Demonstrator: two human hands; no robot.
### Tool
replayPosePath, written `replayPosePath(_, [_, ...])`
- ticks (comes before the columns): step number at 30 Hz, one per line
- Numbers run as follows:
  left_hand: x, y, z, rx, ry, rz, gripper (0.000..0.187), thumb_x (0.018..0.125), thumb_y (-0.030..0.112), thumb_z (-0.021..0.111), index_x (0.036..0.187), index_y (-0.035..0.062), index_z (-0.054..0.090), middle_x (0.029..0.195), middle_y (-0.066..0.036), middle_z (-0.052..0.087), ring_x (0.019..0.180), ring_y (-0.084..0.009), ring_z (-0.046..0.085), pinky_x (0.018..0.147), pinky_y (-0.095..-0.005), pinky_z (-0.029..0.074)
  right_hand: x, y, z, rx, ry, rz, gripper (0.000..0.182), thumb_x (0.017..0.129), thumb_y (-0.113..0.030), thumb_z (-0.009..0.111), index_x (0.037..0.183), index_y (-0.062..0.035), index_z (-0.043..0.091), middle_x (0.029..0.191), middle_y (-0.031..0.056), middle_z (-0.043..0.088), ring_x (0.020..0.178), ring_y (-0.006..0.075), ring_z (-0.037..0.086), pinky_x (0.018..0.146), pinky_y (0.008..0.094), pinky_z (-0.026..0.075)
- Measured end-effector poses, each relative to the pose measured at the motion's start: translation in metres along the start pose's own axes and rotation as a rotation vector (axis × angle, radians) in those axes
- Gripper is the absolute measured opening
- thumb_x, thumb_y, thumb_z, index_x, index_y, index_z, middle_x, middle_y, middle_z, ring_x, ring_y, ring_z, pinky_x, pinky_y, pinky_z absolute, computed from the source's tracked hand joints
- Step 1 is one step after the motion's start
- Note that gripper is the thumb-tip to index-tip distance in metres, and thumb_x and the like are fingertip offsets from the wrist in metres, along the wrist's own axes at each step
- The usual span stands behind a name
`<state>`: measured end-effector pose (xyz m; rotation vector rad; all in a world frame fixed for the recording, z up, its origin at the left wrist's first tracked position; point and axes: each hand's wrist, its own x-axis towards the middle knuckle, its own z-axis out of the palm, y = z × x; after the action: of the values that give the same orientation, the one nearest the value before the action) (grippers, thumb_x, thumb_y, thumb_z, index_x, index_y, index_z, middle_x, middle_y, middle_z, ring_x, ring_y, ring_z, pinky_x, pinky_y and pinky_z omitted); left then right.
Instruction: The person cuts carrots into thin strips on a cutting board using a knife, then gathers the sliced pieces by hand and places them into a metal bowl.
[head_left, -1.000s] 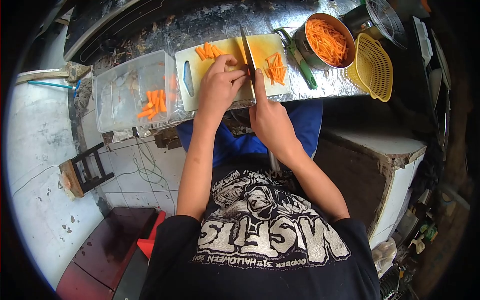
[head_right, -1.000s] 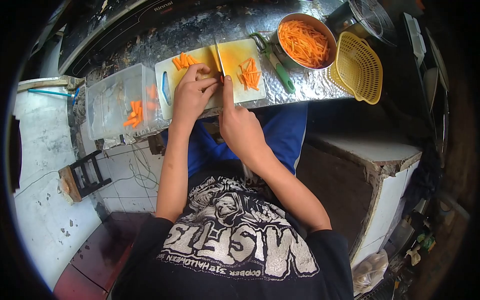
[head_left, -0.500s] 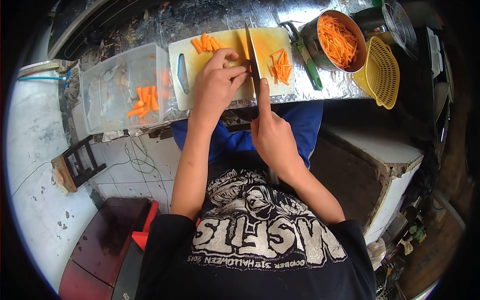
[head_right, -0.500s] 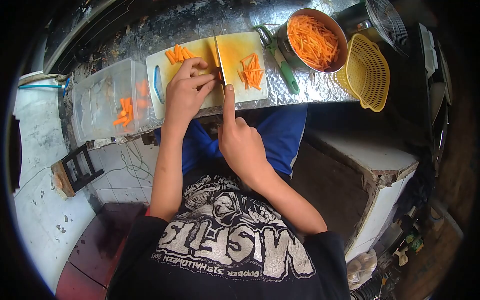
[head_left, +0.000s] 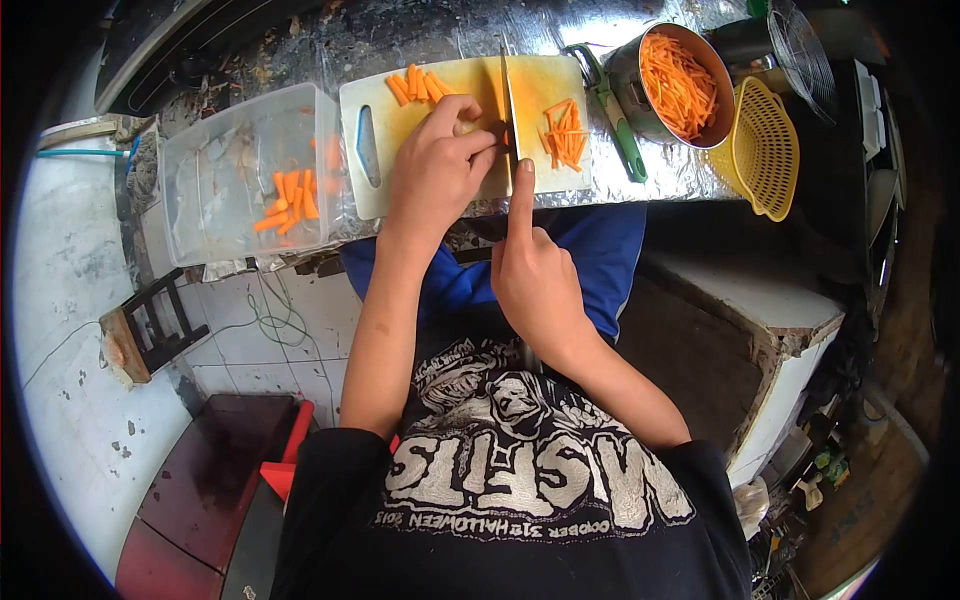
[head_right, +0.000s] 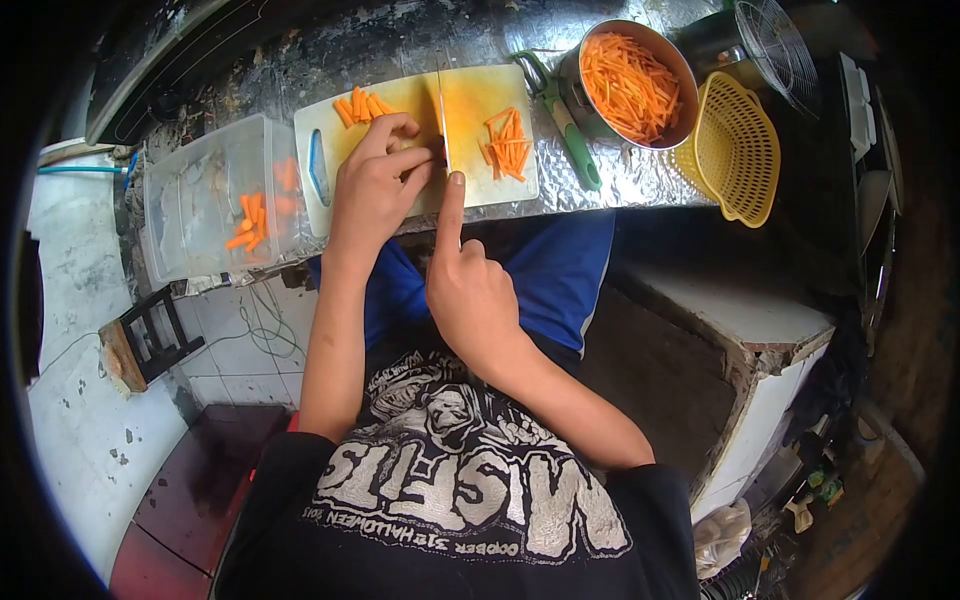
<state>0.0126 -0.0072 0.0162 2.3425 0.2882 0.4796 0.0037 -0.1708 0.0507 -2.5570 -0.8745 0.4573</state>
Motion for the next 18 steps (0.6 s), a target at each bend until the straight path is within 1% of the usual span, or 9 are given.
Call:
replayPosePath(1, [-0.0002, -0.0001, 0.0002, 0.006, 0.005, 0.009, 0.009, 0.079, 0.008, 0.075, 0.086, 0.0029, 0.076, 0.106, -0.008, 0.063, 0.081, -0.0246, 0.064, 0.075, -0.0399, 0.053, -0.0003, 0.0007, 0.0004, 0.001, 0.000, 0.002, 0.088, 0.089, -0.011, 0.065, 0.157, 0.0069, 0.012, 0.064, 0.0193, 0.061, 0.051, 0.0378, 0.065, 0.045, 0.0470, 0.053])
replayPosePath(3, [-0.0002, 0.0002, 0.0011, -0.003, 0.005, -0.011, 0.009, 0.079, 0.009, 0.075, 0.086, 0.0034, 0.076, 0.107, -0.008, 0.063, 0.081, -0.0248, 0.064, 0.075, -0.0398, 0.053, 0.0008, 0.0040, 0.0009, 0.100, 0.029, -0.003, 0.087, 0.089, -0.010, 0.064, 0.157, 0.0067, 0.012, 0.065, 0.0205, 0.062, 0.052, 0.0399, 0.065, 0.047, 0.0488, 0.054])
replayPosePath(4, [-0.0007, 0.0003, 0.0014, -0.012, 0.004, -0.034, 0.009, 0.079, 0.009, 0.076, 0.087, 0.0039, 0.077, 0.108, -0.008, 0.064, 0.080, -0.0250, 0.065, 0.075, -0.0396, 0.053, 0.0011, 0.0045, -0.0006, 0.101, 0.028, -0.004, 0.087, 0.089, -0.010, 0.064, 0.157, 0.0067, 0.012, 0.065, 0.0205, 0.062, 0.052, 0.0399, 0.065, 0.047, 0.0488, 0.054])
replayPosePath(6, [-0.0009, -0.0004, 0.0019, -0.013, 0.006, -0.035, 0.010, 0.079, 0.010, 0.076, 0.087, 0.0043, 0.077, 0.108, -0.007, 0.064, 0.080, -0.0250, 0.065, 0.075, -0.0395, 0.053, 0.0008, 0.0043, -0.0037, 0.144, 0.051, 0.002, 0.088, 0.089, -0.010, 0.064, 0.157, 0.0062, 0.011, 0.066, 0.0217, 0.062, 0.054, 0.0418, 0.065, 0.048, 0.0508, 0.054])
replayPosePath(8, [-0.0013, -0.0010, 0.0027, -0.018, 0.003, -0.028, 0.010, 0.079, 0.010, 0.077, 0.088, 0.0046, 0.077, 0.109, -0.007, 0.064, 0.080, -0.0251, 0.065, 0.075, -0.0394, 0.053, 0.0004, 0.0051, -0.0032, 0.139, 0.034, 0.009, 0.088, 0.089, -0.010, 0.063, 0.157, 0.0059, 0.011, 0.066, 0.0218, 0.062, 0.054, 0.0419, 0.065, 0.049, 0.0512, 0.054])
replayPosePath(9, [-0.0015, -0.0026, 0.0029, -0.009, 0.011, -0.007, 0.011, 0.079, 0.009, 0.076, 0.089, 0.0033, 0.077, 0.111, -0.008, 0.064, 0.078, -0.0229, 0.063, 0.074, -0.0374, 0.052, 0.0005, 0.0060, -0.0035, 0.130, 0.018, 0.013, 0.088, 0.089, -0.010, 0.063, 0.157, 0.0057, 0.011, 0.067, 0.0218, 0.062, 0.054, 0.0420, 0.065, 0.049, 0.0515, 0.054])
replayPosePath(10, [-0.0012, -0.0030, 0.0029, 0.002, 0.020, 0.012, 0.012, 0.080, 0.007, 0.076, 0.091, 0.0019, 0.076, 0.112, -0.008, 0.064, 0.076, -0.0206, 0.062, 0.073, -0.0353, 0.051, -0.0001, 0.0066, -0.0027, 0.130, 0.022, 0.014, 0.088, 0.089, -0.010, 0.063, 0.157, 0.0057, 0.011, 0.067, 0.0218, 0.062, 0.054, 0.0420, 0.065, 0.049, 0.0515, 0.054])
replayPosePath(18, [-0.0006, -0.0016, 0.0015, 0.011, -0.007, 0.007, 0.013, 0.078, 0.007, 0.077, 0.090, 0.0020, 0.075, 0.112, -0.007, 0.062, 0.073, -0.0205, 0.059, 0.072, -0.0356, 0.051, -0.0006, 0.0060, 0.0006, 0.091, 0.021, -0.017, 0.087, 0.089, -0.010, 0.063, 0.157, 0.0071, 0.011, 0.064, 0.0203, 0.061, 0.052, 0.0397, 0.064, 0.047, 0.0489, 0.054])
